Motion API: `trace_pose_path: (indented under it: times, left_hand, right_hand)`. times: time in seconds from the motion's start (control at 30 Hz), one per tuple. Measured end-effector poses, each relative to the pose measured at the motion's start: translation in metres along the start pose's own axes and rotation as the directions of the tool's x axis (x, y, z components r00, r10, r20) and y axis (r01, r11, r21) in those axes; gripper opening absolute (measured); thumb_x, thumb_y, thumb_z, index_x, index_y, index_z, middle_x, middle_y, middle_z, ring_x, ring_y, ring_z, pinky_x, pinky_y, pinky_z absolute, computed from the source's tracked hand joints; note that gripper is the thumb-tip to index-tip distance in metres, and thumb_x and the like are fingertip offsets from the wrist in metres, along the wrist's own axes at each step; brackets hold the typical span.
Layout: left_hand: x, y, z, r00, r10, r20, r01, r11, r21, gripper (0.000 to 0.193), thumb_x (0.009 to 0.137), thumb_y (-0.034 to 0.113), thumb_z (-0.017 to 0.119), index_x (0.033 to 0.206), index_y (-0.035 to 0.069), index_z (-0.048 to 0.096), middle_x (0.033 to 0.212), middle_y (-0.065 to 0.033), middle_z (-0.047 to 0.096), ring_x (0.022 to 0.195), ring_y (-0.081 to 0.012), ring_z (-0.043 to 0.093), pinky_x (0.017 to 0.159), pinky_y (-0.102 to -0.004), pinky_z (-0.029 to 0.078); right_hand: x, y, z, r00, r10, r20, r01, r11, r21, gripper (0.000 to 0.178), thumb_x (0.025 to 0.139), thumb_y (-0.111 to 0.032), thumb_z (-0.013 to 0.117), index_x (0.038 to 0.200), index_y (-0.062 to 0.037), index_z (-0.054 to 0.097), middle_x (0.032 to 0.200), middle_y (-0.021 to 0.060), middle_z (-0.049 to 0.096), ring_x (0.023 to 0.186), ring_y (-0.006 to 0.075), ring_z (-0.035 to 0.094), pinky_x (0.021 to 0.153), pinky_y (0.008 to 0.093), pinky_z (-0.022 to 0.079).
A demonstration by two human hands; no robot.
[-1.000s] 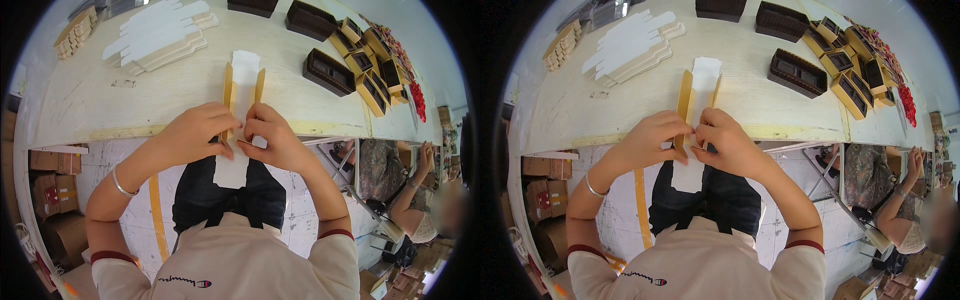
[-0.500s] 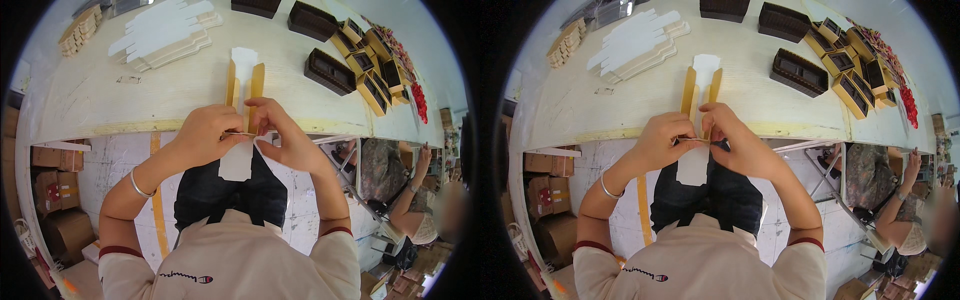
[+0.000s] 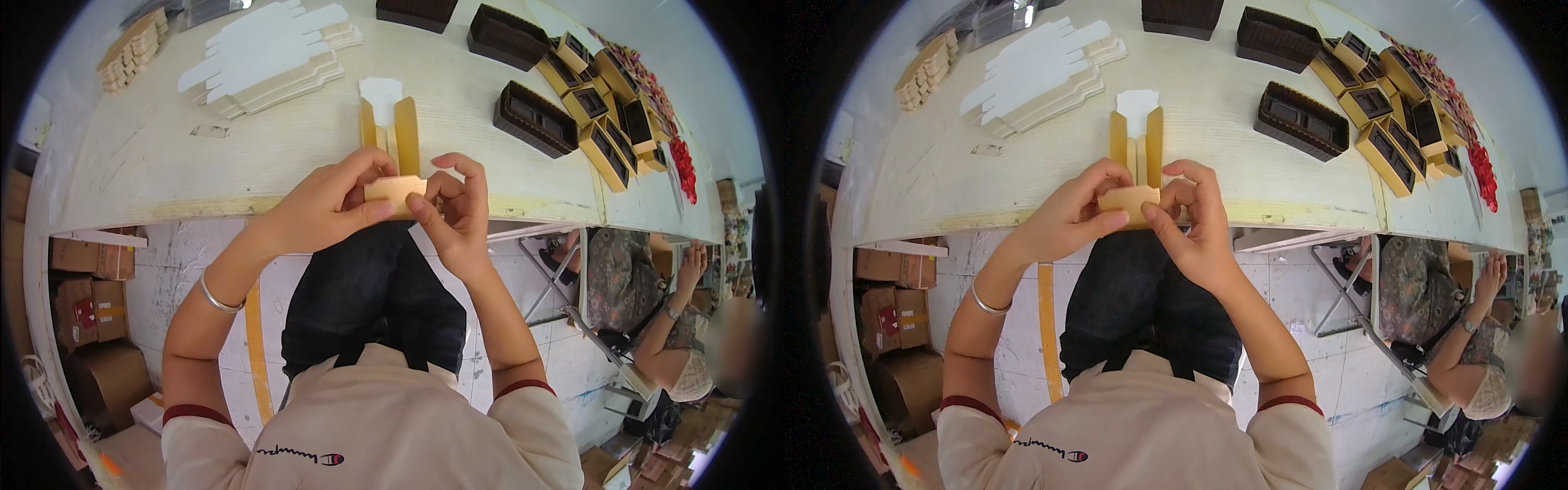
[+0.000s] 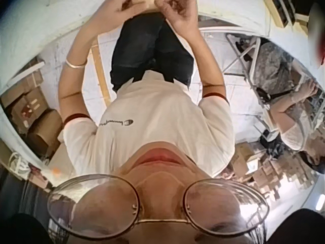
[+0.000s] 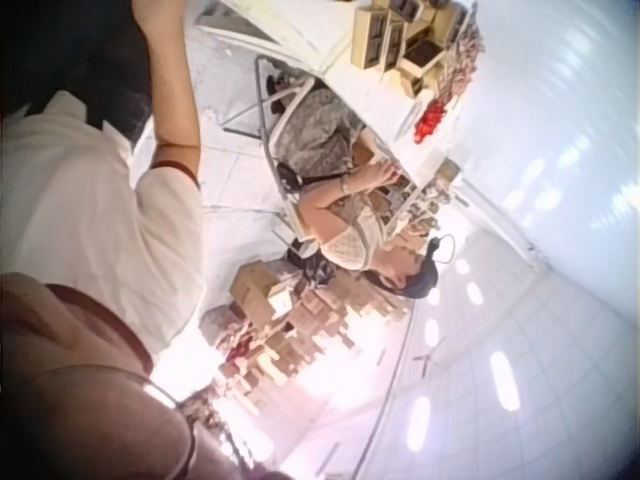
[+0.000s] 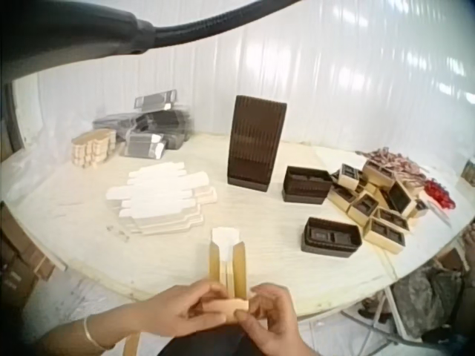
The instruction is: The person folds white paper inserts into small gold boxes and places black plastic trays inside them. They repeat this process multiple times, stacking the completed boxes on the table.
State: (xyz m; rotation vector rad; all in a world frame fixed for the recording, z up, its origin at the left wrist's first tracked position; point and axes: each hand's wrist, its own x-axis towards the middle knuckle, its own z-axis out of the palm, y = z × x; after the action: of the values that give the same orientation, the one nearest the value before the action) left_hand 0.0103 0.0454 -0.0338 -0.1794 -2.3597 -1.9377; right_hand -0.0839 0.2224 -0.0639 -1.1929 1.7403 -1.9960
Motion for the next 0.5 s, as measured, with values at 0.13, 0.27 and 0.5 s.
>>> trace_pose_path:
  times: [0.13, 0.27, 0.5]
  left_hand:
    - [0.002, 0.003, 0.015, 0.967, 0.002, -0.254, 0.008, 0.999, 0.037, 0.029, 0.087, 0.011, 0.065, 0.109, 0.004, 0.048, 0.095, -0.0072, 0.058, 0.059, -0.0101, 0.048, 0.057, -0.0257, 0.042]
    - [-0.003, 0.009, 0.021, 0.96, 0.118, -0.253, -0.008, 0.917, 0.398, 0.023, 0.084, 0.004, 0.066, 0.103, 0.002, 0.053, 0.116, -0.0102, 0.051, 0.067, -0.0143, 0.055, 0.057, -0.0232, 0.046]
    - [-0.006, 0.003, 0.027, 0.963, 0.202, -0.176, -0.047, 0.775, 0.63, 0.015, 0.077, 0.01, 0.071, 0.087, 0.003, 0.062, 0.083, -0.0094, 0.06, 0.071, -0.0298, 0.059, 0.06, -0.036, 0.047]
  right_hand:
    - [0.007, -0.005, -0.003, 0.985, -0.16, 0.072, 0.173, 0.953, -0.25, 0.034, 0.079, 0.004, 0.069, 0.11, -0.0043, 0.058, 0.113, 0.0128, 0.051, 0.073, 0.0149, 0.052, 0.061, 0.0247, 0.044]
    - [0.002, -0.011, -0.001, 0.9, -0.365, 0.239, 0.424, 0.6, -0.678, 0.034, 0.071, -0.004, 0.072, 0.104, -0.0038, 0.063, 0.109, 0.0147, 0.054, 0.073, 0.0252, 0.054, 0.059, 0.0336, 0.044]
    - [0.018, -0.032, -0.002, 0.913, 0.105, 0.393, 0.274, 0.556, -0.785, 0.019, 0.071, -0.01, 0.069, 0.087, -0.0035, 0.062, 0.091, 0.0087, 0.058, 0.078, 0.0274, 0.057, 0.065, 0.0353, 0.043]
